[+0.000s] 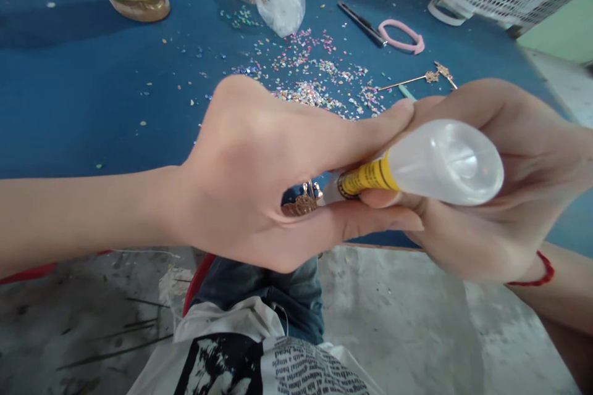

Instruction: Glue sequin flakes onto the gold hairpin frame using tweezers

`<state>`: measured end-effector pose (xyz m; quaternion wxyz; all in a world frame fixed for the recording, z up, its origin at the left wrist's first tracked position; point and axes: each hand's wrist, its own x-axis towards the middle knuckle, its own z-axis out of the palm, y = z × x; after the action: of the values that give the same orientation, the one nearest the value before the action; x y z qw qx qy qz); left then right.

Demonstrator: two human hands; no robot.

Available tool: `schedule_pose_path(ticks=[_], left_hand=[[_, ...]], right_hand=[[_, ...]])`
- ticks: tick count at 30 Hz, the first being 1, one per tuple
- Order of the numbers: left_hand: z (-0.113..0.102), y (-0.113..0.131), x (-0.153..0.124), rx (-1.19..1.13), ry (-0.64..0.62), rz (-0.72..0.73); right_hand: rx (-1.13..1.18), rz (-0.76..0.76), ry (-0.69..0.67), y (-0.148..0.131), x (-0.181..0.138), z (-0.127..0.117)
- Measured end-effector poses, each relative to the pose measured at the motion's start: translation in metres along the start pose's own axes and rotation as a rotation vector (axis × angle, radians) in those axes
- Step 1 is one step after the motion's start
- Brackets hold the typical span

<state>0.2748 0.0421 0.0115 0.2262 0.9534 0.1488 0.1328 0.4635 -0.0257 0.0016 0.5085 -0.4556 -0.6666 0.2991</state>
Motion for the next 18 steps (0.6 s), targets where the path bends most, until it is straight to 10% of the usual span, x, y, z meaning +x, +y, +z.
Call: schedule_pose_path(ticks=[18], left_hand=[[0.0, -0.004, -0.005, -0.076, -0.009, 0.01]], right_hand=[[-0.131, 0.05, 0.06, -0.024, 0.015, 0.008]])
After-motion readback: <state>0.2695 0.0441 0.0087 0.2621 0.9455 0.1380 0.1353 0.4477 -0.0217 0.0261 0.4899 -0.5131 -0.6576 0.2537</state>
